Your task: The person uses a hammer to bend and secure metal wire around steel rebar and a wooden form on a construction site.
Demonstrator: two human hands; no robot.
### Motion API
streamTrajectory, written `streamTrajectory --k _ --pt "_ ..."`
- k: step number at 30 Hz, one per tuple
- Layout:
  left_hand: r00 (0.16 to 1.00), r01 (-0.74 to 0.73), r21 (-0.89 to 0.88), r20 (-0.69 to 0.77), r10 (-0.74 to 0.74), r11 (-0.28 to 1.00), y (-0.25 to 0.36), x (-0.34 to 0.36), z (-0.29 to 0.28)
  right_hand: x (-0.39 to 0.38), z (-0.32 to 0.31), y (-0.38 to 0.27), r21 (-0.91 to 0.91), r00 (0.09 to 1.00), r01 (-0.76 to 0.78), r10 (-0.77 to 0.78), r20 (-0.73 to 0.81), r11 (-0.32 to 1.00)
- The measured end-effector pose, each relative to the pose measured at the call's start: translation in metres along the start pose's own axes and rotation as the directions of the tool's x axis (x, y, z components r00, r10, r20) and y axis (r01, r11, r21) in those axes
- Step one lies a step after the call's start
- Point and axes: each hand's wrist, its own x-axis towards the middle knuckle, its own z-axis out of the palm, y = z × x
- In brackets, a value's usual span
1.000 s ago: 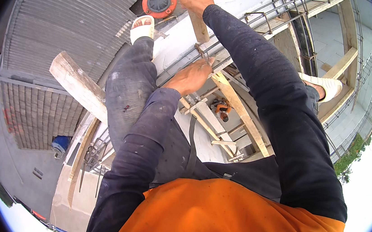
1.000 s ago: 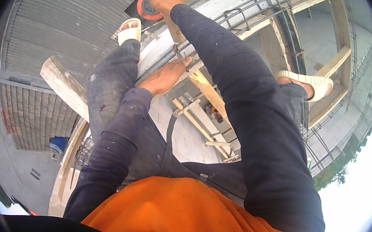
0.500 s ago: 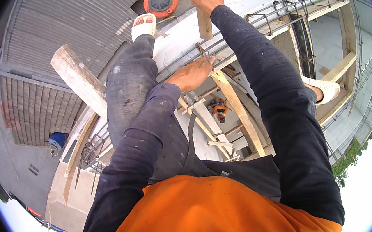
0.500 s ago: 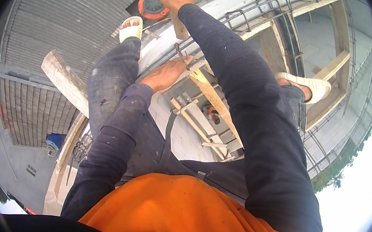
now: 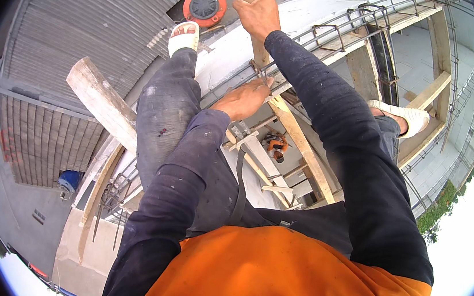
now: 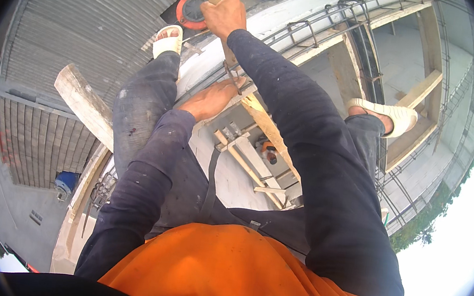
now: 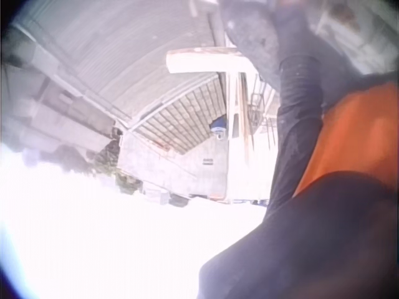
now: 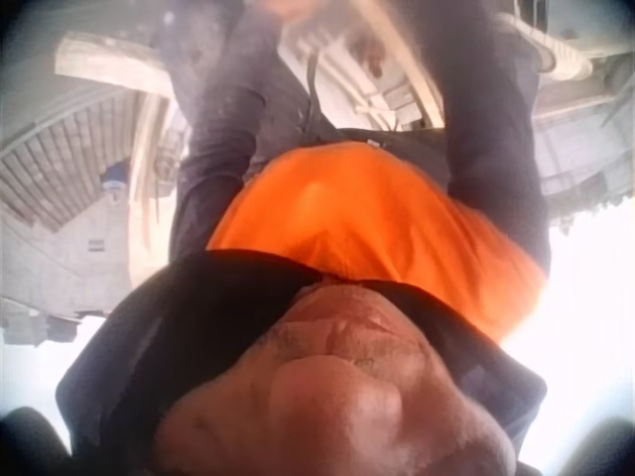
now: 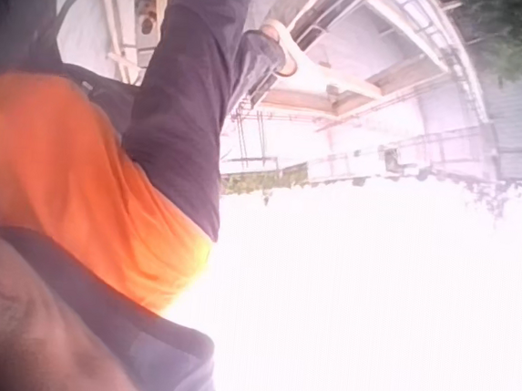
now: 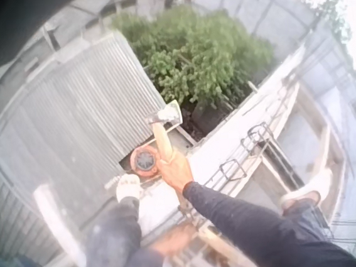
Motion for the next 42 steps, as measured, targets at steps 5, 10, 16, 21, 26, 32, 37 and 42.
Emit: streamTrajectory --k 5,10,16,21,26,32,37,42 --pt "1.0 -0.029 -0.068 -0.011 0.028 0.997 -0.007 0.004 0.003 0.022 -0.015 -0.038 0.071 0.995 0.081 -0.077 -0.063 0.994" --pt "0.998 -0.003 -0.014 0.064 0.004 1.0 0.005 -0.009 -0.008 -0.008 -0.004 -0.006 0.006 0.998 0.021 -0.021 -0.052 1.0" --pt "0.999 -0.014 -0.004 0.033 0.014 1.0 0.001 -0.002 -0.003 0.022 -0.008 -0.021 0.069 0.968 0.213 -0.201 -0.147 0.975" --pt "1.0 -0.014 0.003 -0.007 0.014 1.0 -0.002 -0.003 -0.001 -0.008 -0.002 -0.012 0.038 0.995 0.006 -0.002 -0.104 0.999" --pt "0.997 -0.081 -0.045 -0.017 0.081 0.996 -0.013 0.008 0.003 0.001 -0.017 -0.037 -0.006 0.998 0.013 -0.014 -0.057 1.0" --pt "0.997 -0.07 0.043 -0.017 0.071 0.997 -0.008 0.002 0.008 -0.012 -0.013 -0.018 0.005 0.995 0.015 -0.014 -0.099 1.0" --pt "0.994 -0.109 -0.034 -0.014 0.109 0.993 -0.005 -0.004 0.005 0.021 -0.027 -0.044 0.083 0.915 0.285 -0.245 -0.321 0.955" --pt "0.923 -0.313 0.079 -0.209 0.323 0.946 -0.046 -0.003 0.026 0.028 -0.102 -0.119 0.212 0.893 0.374 -0.288 -0.346 0.903"
